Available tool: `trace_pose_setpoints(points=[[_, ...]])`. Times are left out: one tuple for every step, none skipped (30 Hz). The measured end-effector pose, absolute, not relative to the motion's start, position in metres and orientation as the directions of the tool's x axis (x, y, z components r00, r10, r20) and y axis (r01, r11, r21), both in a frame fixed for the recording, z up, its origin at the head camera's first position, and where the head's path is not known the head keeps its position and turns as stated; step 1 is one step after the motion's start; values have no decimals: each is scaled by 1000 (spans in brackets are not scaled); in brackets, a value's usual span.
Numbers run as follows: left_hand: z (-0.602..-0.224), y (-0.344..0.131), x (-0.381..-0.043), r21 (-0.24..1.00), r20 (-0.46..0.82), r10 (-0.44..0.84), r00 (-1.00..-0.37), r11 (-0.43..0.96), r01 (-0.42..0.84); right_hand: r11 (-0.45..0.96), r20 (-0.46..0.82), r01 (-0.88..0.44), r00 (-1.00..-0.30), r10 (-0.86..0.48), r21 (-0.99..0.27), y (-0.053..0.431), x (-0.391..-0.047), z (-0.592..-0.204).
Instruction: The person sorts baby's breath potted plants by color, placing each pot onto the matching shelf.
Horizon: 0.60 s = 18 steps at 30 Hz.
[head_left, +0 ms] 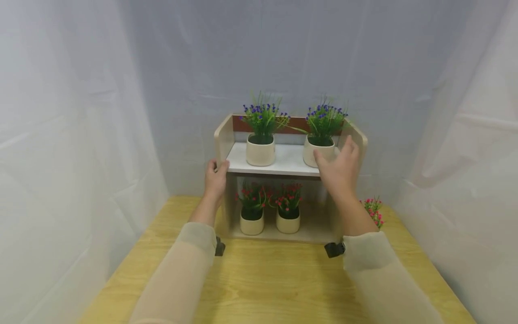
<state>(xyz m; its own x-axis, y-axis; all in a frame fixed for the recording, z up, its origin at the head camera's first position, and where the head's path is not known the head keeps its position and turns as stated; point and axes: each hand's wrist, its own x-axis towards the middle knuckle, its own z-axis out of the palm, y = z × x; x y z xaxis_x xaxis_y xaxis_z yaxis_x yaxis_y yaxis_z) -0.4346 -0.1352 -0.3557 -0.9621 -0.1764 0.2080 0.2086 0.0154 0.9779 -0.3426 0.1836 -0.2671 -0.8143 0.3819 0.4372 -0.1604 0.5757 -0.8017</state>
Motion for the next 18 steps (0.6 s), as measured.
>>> trace_pose_setpoints(points=[[-356, -135, -435, 978, 209, -177, -962, 17, 209, 568, 449, -176, -806, 386, -804, 185, -339, -268], [-356, -134, -435, 977, 211, -178, -961, 17, 211, 561, 461, -191, -797, 391, -805, 186, -336, -269], [-356, -134, -435, 977, 213, -179, -961, 15, 214, 556, 471, -203, -788, 397, -806, 187, -333, -269], [-356, -134, -434, 977, 212, -178, -961, 15, 213, 548, 478, -213, -781, 403, -809, 188, -330, -270], [-355, -134, -434, 977, 212, -177, -961, 14, 212, 543, 486, -222, -773, 409, -810, 189, -326, -271], [-355, -134, -433, 977, 213, -174, -962, 11, 214, 539, 492, -229, -766, 413, -810, 190, -323, -272], [-355, -134, -433, 977, 213, -170, -962, 10, 214, 533, 500, -240, -758, 419, -811, 192, -319, -273], [-355, -134, -432, 977, 211, -166, -963, 8, 213, 529, 504, -245, -751, 427, -813, 194, -316, -275], [-355, -134, -432, 978, 208, -162, -965, 7, 210, 521, 504, -248, -745, 436, -817, 196, -312, -276], [-355, -134, -431, 978, 206, -159, -966, 7, 207, 516, 500, -243, -743, 446, -822, 199, -308, -278], [-355, -134, -431, 979, 204, -156, -967, 6, 205, 510, 492, -236, -742, 455, -827, 202, -305, -280], [-355, -134, -431, 979, 203, -153, -967, 5, 204, 506, 482, -224, -742, 466, -833, 206, -302, -283], [-355, -134, -431, 979, 201, -151, -968, 5, 203, 501, 470, -209, -742, 478, -840, 209, -299, -286], [-355, -134, -431, 979, 202, -150, -968, 4, 203, 495, 451, -188, -746, 490, -848, 213, -297, -288], [-355, -134, -430, 979, 204, -151, -967, 3, 205, 483, 431, -171, -752, 499, -859, 217, -295, -291], [-355, -134, -430, 978, 206, -152, -967, 2, 208, 474, 411, -153, -758, 507, -867, 221, -293, -294], [-354, -134, -430, 978, 208, -153, -966, 0, 210, 462, 397, -145, -761, 513, -875, 225, -292, -298], [-354, -134, -430, 977, 210, -155, -965, 0, 213, 450, 384, -138, -764, 519, -883, 229, -291, -301]])
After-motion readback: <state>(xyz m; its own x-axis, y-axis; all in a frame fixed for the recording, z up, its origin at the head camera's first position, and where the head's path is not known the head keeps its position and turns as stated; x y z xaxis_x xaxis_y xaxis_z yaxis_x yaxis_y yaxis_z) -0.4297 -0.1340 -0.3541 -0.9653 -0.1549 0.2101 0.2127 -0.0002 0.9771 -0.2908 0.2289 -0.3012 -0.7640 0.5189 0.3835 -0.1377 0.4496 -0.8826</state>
